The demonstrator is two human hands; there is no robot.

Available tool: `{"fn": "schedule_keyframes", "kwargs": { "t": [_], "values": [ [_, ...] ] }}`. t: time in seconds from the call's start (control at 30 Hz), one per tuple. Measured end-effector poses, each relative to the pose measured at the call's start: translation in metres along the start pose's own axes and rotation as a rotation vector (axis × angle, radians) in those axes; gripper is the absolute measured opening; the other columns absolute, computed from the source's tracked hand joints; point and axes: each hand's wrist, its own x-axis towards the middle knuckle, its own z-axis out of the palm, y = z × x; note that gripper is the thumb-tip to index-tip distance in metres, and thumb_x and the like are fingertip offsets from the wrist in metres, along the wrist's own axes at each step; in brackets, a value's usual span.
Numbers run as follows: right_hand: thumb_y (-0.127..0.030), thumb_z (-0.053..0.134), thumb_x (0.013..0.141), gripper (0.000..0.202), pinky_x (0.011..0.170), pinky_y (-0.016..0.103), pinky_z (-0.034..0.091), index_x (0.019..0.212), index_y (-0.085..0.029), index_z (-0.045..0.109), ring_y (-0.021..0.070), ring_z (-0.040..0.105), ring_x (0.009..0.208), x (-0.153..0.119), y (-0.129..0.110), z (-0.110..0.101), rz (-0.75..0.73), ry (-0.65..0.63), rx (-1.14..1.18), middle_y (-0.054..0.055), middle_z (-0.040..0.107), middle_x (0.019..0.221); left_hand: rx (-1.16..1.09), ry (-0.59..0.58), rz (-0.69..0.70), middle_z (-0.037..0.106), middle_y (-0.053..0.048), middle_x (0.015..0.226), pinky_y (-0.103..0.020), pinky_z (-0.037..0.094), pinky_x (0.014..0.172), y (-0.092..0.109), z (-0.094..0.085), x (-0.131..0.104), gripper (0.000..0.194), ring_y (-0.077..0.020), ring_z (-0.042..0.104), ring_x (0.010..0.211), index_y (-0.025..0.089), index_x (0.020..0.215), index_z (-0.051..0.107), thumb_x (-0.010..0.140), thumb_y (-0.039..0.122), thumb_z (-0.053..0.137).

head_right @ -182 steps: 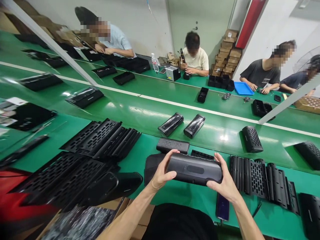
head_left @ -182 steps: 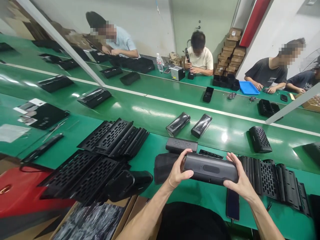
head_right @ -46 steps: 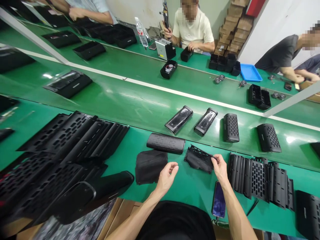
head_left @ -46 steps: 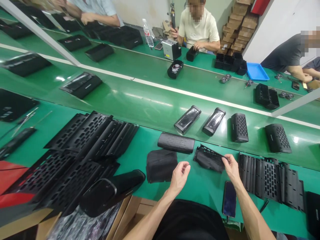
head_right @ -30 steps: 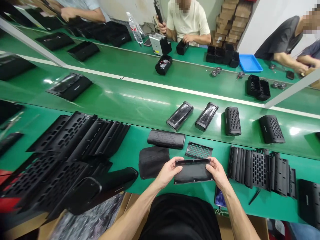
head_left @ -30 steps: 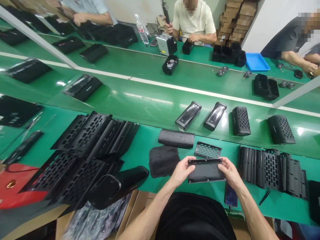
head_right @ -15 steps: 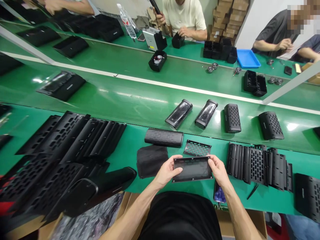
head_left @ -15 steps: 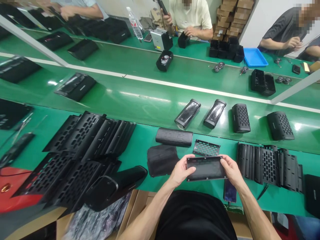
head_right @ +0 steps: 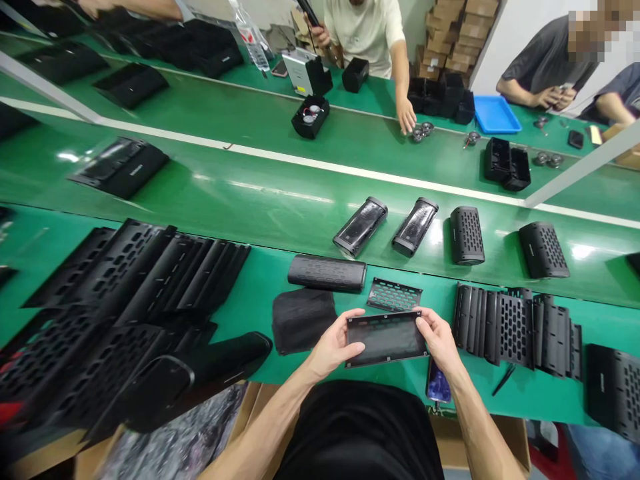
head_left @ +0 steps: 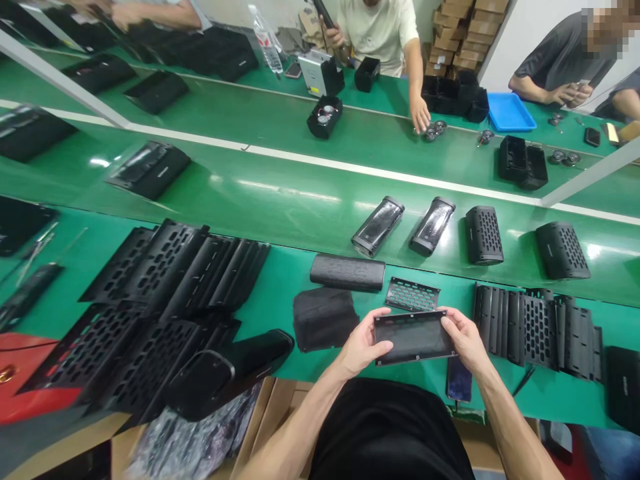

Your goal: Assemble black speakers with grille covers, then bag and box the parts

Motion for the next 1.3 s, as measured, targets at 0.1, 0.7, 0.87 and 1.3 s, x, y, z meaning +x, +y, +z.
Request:
{"fn": "schedule_keyframes", "kwargs": {
  "t": [0.1,0.7,0.87,1.3],
  "values": [
    [-0.06,0.085,0.072,0.053,0.07,0.031,0.053,0.107,-0.022,0.075,0.0261,0.071,0.09,-0.002,-0.003,0.0,0.003,-0.005,0.012,0.007,0.078,0.101,-0.024,0.0,-0.003,0.069,-0.011,0.121,-0.041,0.048,0.102,0.001,0.0,-0.001,0.075,-0.0286,0.063,0.115,0.019,0.139,0.054,0.073,0.035,0.087],
    [-0.059,0.087,0.071,0.046,0.06,0.027,0.044,0.102,-0.026,0.078,0.0171,0.059,0.066,0.0,-0.043,0.015,0.059,-0.12,0.019,0.001,0.071,0.083,-0.437,-0.317,-0.323,0.075,-0.01,0.114,-0.032,0.048,0.086,0.028,-0.014,0.01,0.067,-0.0251,0.068,0.101,0.018,0.123,0.072,0.091,0.073,0.055],
    [-0.059,0.085,0.074,0.045,0.059,0.025,0.04,0.105,-0.027,0.077,0.0147,0.054,0.065,0.01,-0.049,0.018,0.057,-0.167,-0.051,-0.001,0.066,0.08,-0.549,-0.385,-0.453,0.075,-0.009,0.123,-0.036,0.045,0.098,0.019,-0.015,0.023,0.053,-0.0268,0.067,0.112,0.019,0.126,0.072,0.091,0.059,0.066],
    [-0.046,0.088,0.074,0.053,0.091,0.034,0.05,0.121,-0.03,0.07,0.0231,0.063,0.101,-0.001,-0.036,0.024,-0.138,-0.093,-0.112,0.004,0.071,0.108,-0.322,-0.002,-0.129,0.065,0.0,0.087,-0.025,0.054,0.049,0.026,-0.003,-0.009,0.052,-0.0115,0.061,0.059,0.017,0.117,0.061,0.075,0.032,0.088]
  ]
}}
